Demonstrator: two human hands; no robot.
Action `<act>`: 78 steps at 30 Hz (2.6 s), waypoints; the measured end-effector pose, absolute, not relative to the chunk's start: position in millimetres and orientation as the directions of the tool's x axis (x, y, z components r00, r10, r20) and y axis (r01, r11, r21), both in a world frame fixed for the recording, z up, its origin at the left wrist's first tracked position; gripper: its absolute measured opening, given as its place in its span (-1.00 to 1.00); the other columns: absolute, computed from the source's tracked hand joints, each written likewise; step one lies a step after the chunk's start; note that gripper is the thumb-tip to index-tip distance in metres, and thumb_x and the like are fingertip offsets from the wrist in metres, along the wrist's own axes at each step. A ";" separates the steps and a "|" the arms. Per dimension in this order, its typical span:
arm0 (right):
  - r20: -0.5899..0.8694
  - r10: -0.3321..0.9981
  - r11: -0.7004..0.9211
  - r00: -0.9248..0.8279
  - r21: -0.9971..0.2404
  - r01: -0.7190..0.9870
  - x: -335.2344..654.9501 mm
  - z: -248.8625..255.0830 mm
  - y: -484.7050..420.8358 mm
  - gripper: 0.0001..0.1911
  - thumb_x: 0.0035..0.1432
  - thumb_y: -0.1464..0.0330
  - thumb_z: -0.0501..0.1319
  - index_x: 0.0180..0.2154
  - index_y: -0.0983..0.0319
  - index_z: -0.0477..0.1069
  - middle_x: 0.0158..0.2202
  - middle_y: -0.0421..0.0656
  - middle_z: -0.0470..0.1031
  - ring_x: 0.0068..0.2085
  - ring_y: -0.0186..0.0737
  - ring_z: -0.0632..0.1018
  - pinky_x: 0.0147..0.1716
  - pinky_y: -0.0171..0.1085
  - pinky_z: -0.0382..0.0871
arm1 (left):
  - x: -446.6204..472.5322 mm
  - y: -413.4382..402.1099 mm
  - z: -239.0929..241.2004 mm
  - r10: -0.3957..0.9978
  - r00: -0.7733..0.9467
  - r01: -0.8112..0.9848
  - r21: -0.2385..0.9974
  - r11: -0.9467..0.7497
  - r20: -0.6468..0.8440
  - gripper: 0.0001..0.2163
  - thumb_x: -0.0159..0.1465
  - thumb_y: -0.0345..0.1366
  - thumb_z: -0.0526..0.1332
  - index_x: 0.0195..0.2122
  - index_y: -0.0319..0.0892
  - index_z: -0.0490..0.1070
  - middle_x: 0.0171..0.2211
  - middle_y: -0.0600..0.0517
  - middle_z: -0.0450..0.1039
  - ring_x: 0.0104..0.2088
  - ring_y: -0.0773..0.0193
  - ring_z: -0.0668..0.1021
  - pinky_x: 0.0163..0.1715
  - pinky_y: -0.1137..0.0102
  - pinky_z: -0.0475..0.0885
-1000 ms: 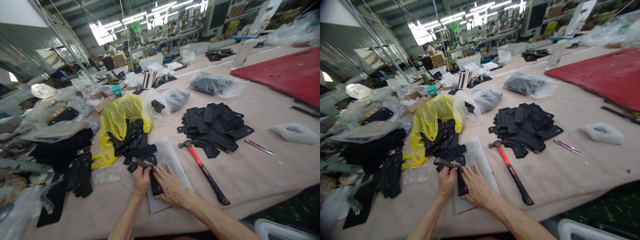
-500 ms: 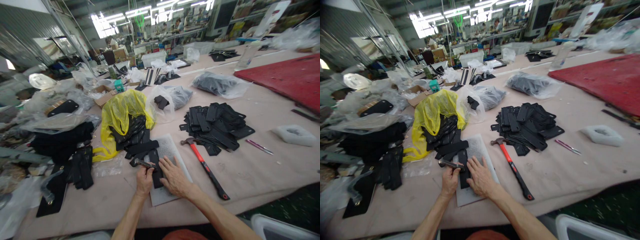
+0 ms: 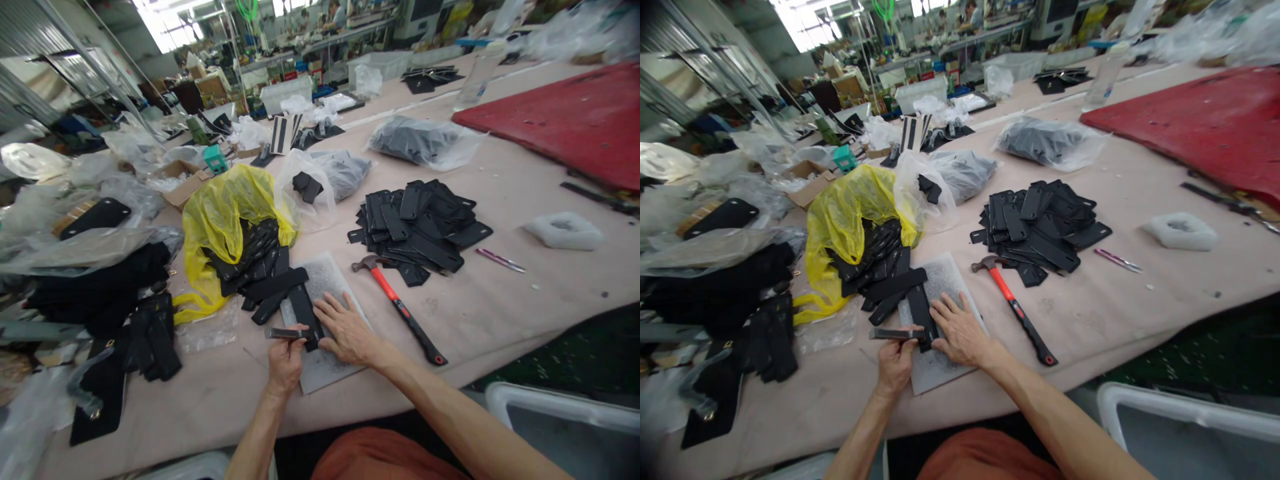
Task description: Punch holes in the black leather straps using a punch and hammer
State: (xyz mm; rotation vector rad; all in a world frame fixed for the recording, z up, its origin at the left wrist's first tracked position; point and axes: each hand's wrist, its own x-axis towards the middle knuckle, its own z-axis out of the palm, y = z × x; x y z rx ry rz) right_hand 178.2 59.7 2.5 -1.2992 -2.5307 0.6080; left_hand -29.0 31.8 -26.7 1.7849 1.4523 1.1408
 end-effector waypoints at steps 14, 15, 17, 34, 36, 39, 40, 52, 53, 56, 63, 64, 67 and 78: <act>0.084 0.840 0.507 -0.536 -0.473 0.720 181.5 -3.0 62.5 -0.30 0.23 0.09 0.20 0.29 0.26 0.14 0.35 -0.03 0.09 0.36 0.13 -0.02 0.29 0.24 -0.26 | -19.7 34.8 -34.6 0.936 0.085 0.599 0.733 -0.323 0.343 -0.81 0.33 -0.31 0.14 -0.15 -0.17 0.53 -0.19 -0.03 0.60 -0.13 0.16 0.62 -0.05 0.29 0.52; 0.087 0.841 0.506 -0.534 -0.476 0.719 181.8 -3.0 62.6 -0.30 0.23 0.09 0.20 0.29 0.26 0.15 0.35 -0.03 0.10 0.36 0.13 -0.02 0.29 0.23 -0.26 | -19.2 34.9 -35.0 0.934 0.089 0.611 0.721 -0.325 0.346 -0.81 0.33 -0.32 0.13 -0.15 -0.17 0.52 -0.19 -0.03 0.60 -0.13 0.16 0.62 -0.05 0.29 0.52; 0.092 0.842 0.505 -0.531 -0.479 0.718 182.6 -2.9 62.7 -0.31 0.23 0.10 0.21 0.28 0.25 0.15 0.35 -0.03 0.10 0.36 0.12 -0.02 0.30 0.21 -0.26 | -17.5 34.7 -35.1 0.926 0.100 0.634 0.695 -0.341 0.363 -0.81 0.33 -0.34 0.12 -0.15 -0.17 0.52 -0.19 -0.03 0.60 -0.14 0.17 0.61 -0.06 0.30 0.52; 0.129 0.984 0.163 -0.120 -0.406 0.899 237.0 15.1 62.0 -0.59 0.25 0.30 0.14 0.10 0.30 0.30 0.18 0.13 0.27 0.15 0.12 0.31 0.10 0.04 0.18 | -2.9 38.7 -31.0 0.864 0.236 0.686 0.553 -0.473 0.445 -0.84 0.33 -0.41 0.07 -0.15 -0.19 0.41 -0.23 -0.05 0.57 -0.17 0.19 0.62 -0.14 0.33 0.54; 0.061 0.996 -0.046 0.068 -0.312 0.949 265.8 13.3 60.9 -0.69 0.23 0.33 0.15 -0.03 0.34 0.34 0.02 0.19 0.37 -0.01 0.13 0.41 -0.07 -0.03 0.29 | -1.8 37.5 -33.1 0.879 0.223 0.687 0.571 -0.449 0.422 -0.85 0.32 -0.40 0.08 -0.16 -0.17 0.41 -0.26 -0.05 0.56 -0.20 0.19 0.62 -0.16 0.34 0.54; -0.127 0.979 -0.196 0.161 -0.360 0.912 297.5 4.1 60.5 -0.89 0.19 0.36 0.14 -0.24 0.27 0.33 -0.25 0.04 0.42 -0.23 -0.02 0.47 -0.26 -0.14 0.31 | -0.6 36.0 -35.1 0.895 0.190 0.695 0.589 -0.412 0.403 -0.86 0.31 -0.40 0.08 -0.20 -0.15 0.41 -0.32 -0.04 0.55 -0.26 0.18 0.62 -0.20 0.34 0.54; -0.226 0.958 -0.267 0.177 -0.479 0.836 303.0 1.4 60.3 -0.94 0.17 0.38 0.13 -0.29 0.24 0.29 -0.32 -0.04 0.40 -0.30 -0.10 0.46 -0.32 -0.19 0.31 | -0.4 35.6 -35.3 0.898 0.176 0.693 0.597 -0.404 0.403 -0.87 0.30 -0.40 0.08 -0.22 -0.15 0.41 -0.33 -0.04 0.54 -0.27 0.18 0.61 -0.21 0.34 0.53; -0.264 0.965 -0.249 0.005 -0.904 0.347 276.7 109.5 25.7 -0.62 0.29 0.03 -0.04 -0.30 0.19 0.28 -0.59 -0.33 0.16 -0.67 -0.37 0.18 -0.73 -0.38 0.03 | 0.1 32.3 -33.3 0.914 0.119 0.656 0.661 -0.365 0.387 -0.90 0.26 -0.46 0.10 -0.31 -0.12 0.34 -0.42 0.02 0.47 -0.36 0.20 0.56 -0.36 0.40 0.41; -0.076 0.997 -0.079 0.024 -0.904 0.421 274.0 124.8 23.4 -0.62 0.31 0.03 -0.03 -0.27 0.18 0.30 -0.59 -0.32 0.18 -0.65 -0.35 0.23 -0.70 -0.37 0.07 | 0.1 32.1 -32.9 0.912 0.122 0.653 0.661 -0.371 0.392 -0.90 0.26 -0.47 0.10 -0.31 -0.12 0.34 -0.42 0.02 0.47 -0.36 0.20 0.56 -0.36 0.40 0.41; 0.338 0.938 0.309 -0.080 -0.706 0.637 266.6 152.7 18.0 -0.70 0.36 0.14 -0.02 -0.30 0.17 0.30 -0.58 -0.27 0.28 -0.60 -0.31 0.31 -0.61 -0.33 0.11 | 0.0 31.7 -31.5 0.905 0.124 0.654 0.653 -0.383 0.407 -0.90 0.26 -0.46 0.10 -0.32 -0.12 0.32 -0.43 0.02 0.47 -0.37 0.20 0.55 -0.37 0.40 0.40; 0.379 0.849 0.504 -0.368 -0.376 0.777 260.2 171.1 13.0 -0.73 0.37 0.22 0.01 -0.40 0.14 0.22 -0.64 -0.28 0.30 -0.67 -0.33 0.26 -0.62 -0.28 -0.05 | -0.1 32.1 -33.2 0.894 0.130 0.655 0.640 -0.403 0.430 -0.90 0.24 -0.46 0.11 -0.32 -0.11 0.34 -0.45 0.03 0.46 -0.38 0.20 0.56 -0.39 0.40 0.40; 0.442 0.855 0.465 -0.271 -0.423 0.778 259.2 172.4 12.5 -0.72 0.38 0.22 -0.03 -0.38 0.14 0.23 -0.63 -0.27 0.29 -0.65 -0.32 0.28 -0.61 -0.29 0.00 | -0.2 32.2 -33.7 0.894 0.129 0.652 0.642 -0.403 0.430 -0.90 0.24 -0.46 0.11 -0.31 -0.11 0.35 -0.45 0.02 0.47 -0.38 0.20 0.56 -0.38 0.39 0.40; 0.483 0.853 0.444 -0.199 -0.470 0.763 256.8 168.0 11.4 -0.68 0.40 0.20 -0.10 -0.37 0.14 0.25 -0.62 -0.25 0.29 -0.64 -0.30 0.30 -0.61 -0.28 0.04 | -0.5 32.2 -34.4 0.896 0.127 0.651 0.646 -0.399 0.426 -0.90 0.24 -0.46 0.12 -0.31 -0.12 0.35 -0.44 0.02 0.47 -0.37 0.20 0.56 -0.38 0.39 0.40; 0.368 0.883 0.448 -0.292 -0.473 0.758 257.2 166.0 8.6 -0.64 0.40 0.20 -0.14 -0.40 0.13 0.25 -0.62 -0.20 0.31 -0.65 -0.26 0.29 -0.62 -0.24 -0.02 | -0.7 32.1 -33.2 0.910 0.129 0.648 0.661 -0.378 0.395 -0.90 0.24 -0.45 0.11 -0.30 -0.12 0.36 -0.43 0.01 0.47 -0.36 0.20 0.57 -0.34 0.39 0.43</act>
